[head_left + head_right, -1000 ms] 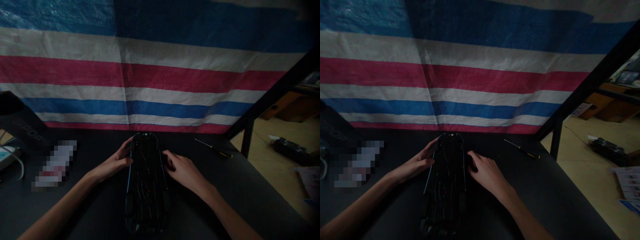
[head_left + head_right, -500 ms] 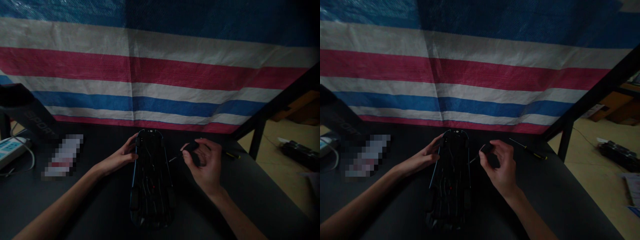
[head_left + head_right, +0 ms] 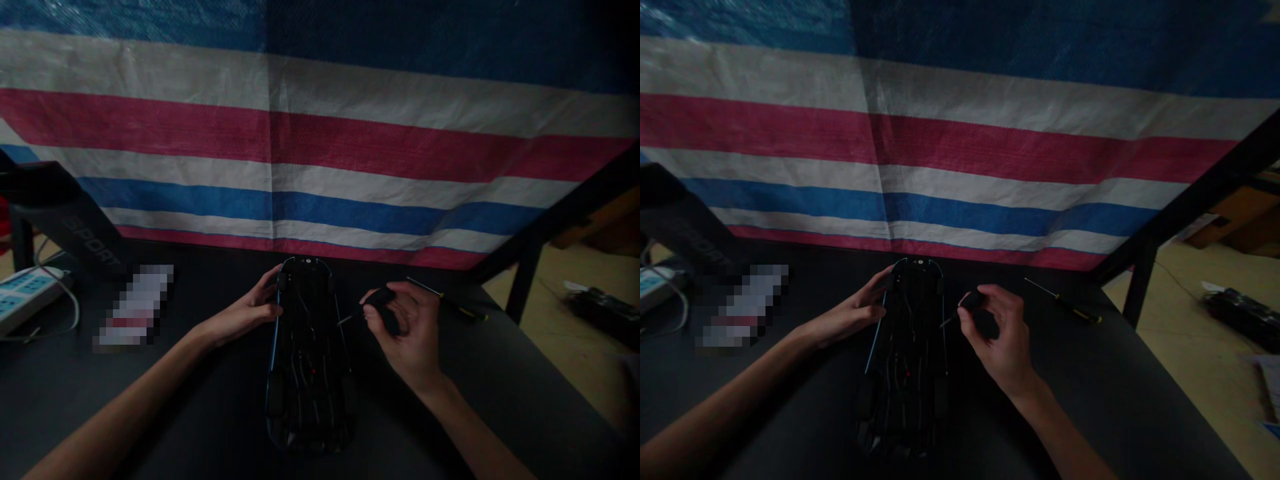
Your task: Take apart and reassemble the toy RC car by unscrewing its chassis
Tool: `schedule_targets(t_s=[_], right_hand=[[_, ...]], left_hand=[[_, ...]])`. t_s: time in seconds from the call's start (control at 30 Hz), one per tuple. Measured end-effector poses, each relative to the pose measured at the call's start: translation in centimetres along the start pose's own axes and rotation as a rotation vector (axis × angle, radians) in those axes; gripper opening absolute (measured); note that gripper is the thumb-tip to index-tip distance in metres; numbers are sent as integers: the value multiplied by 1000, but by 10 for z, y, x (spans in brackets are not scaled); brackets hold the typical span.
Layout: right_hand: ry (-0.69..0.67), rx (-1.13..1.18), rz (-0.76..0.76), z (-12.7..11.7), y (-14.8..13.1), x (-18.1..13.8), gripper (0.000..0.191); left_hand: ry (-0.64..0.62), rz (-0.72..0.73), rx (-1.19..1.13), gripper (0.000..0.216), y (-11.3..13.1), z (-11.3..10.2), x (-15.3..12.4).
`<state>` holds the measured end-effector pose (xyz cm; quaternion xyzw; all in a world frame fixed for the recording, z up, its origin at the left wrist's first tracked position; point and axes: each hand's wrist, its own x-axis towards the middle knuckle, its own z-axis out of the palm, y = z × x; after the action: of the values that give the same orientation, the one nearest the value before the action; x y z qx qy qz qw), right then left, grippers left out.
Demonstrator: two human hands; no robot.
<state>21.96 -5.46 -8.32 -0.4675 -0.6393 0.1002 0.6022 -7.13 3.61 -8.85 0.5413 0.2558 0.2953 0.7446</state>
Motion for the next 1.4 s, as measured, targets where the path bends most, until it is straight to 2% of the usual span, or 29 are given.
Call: schedule_targets(t_s=[0.3,0.43,0.63,0.8,0.97,1.1,1.17,1.27,1.33,1.4], right_hand=[[-79,-48,-74,-3,-6,8,43],[-217,-220,-120,-9,-14,24,31],[-478,-356,-80,-17,-32,53,4],[-606,-338,-73,-16,-48,65,7],[-676,-311,-111,-17,-56,70,23],[-769,-389,-124,-23,-61,79,11],[-771,-461,-136,-23,-63,82,10],[-710,-556,-191,-18,-68,85,20],[-705,-529,-222,-15,-72,86,21],[-754,-455,-237,-13,-74,86,22]], left_hand=[[14,-17,0,97,0,0,-1],[-13,-2,-20,99,-2,-3,0],[6,-22,2,97,-3,-4,1],[1,-17,-10,96,0,-1,1],[-4,-3,-9,93,-1,-1,0],[-22,2,-18,92,-2,-3,0],[-28,-4,-23,93,-1,-3,0],[-32,-13,-35,93,0,-2,0],[-28,-20,-46,95,0,-2,0],[-15,-24,-47,96,1,-1,0]])
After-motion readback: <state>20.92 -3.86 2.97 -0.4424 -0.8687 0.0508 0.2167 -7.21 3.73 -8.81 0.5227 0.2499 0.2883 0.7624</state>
